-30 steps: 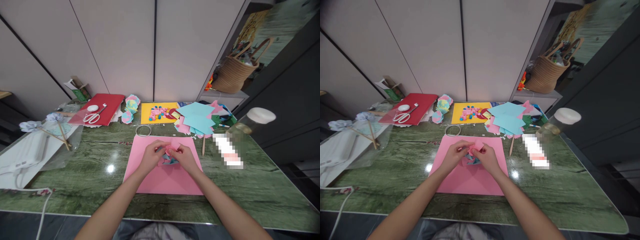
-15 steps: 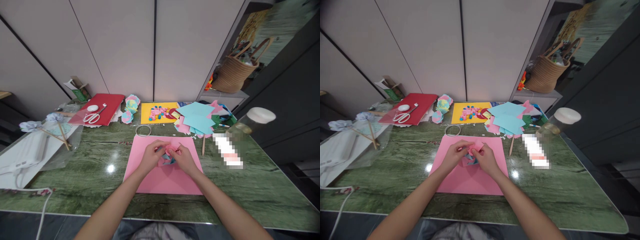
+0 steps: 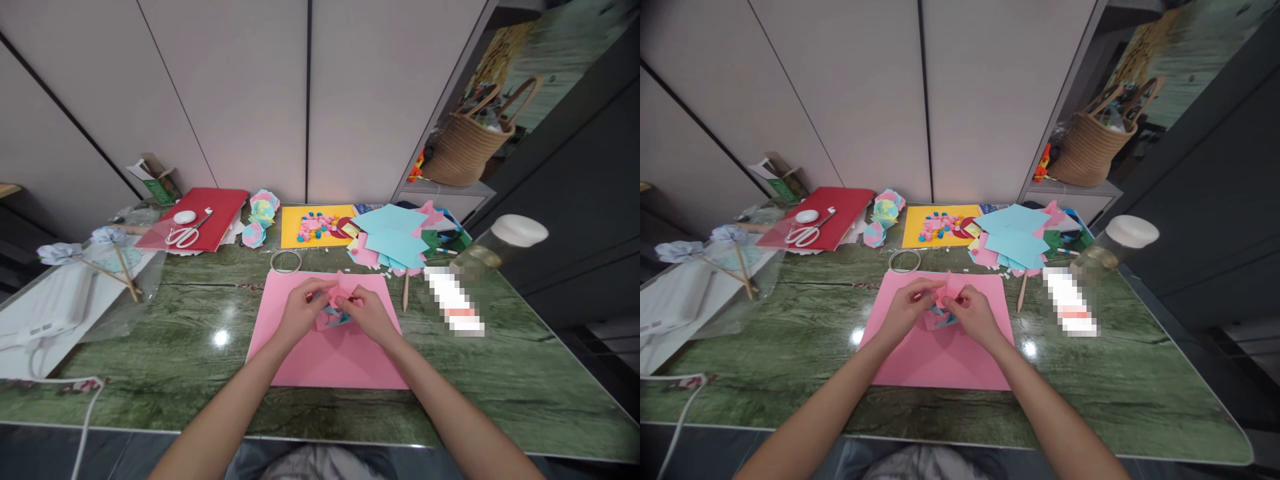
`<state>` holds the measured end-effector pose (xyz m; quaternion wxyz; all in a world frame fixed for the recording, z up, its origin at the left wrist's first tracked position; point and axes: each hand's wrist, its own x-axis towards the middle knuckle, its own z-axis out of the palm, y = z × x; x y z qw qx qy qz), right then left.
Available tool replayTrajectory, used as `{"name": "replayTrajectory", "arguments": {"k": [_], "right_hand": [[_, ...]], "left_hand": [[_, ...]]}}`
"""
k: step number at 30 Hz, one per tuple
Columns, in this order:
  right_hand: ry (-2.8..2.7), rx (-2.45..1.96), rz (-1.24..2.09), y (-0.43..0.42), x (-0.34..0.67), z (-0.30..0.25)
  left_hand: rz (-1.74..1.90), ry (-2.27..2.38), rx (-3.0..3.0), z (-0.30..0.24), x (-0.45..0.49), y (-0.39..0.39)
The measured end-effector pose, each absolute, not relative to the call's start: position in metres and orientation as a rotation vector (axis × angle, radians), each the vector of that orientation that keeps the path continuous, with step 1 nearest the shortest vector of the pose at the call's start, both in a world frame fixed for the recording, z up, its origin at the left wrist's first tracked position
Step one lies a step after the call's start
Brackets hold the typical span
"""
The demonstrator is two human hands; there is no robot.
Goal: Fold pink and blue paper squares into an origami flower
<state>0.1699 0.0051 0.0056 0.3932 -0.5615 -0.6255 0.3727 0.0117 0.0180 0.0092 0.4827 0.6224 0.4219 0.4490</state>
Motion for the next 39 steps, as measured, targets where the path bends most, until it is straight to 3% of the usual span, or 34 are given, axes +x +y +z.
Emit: {"name": "replayTrajectory", "arguments": {"k": [28, 39], "right_hand": [[-1.377, -1.297, 1.153, 0.004, 0.169, 0.004], [-1.431, -1.346, 1.009, 0.006, 0.167, 0.006]], "left_hand": [[1.124, 1.094, 1.694, 0.020, 0.017, 0.011], [1.142, 1.035, 1.611, 0.013, 0.011, 0.017]]}}
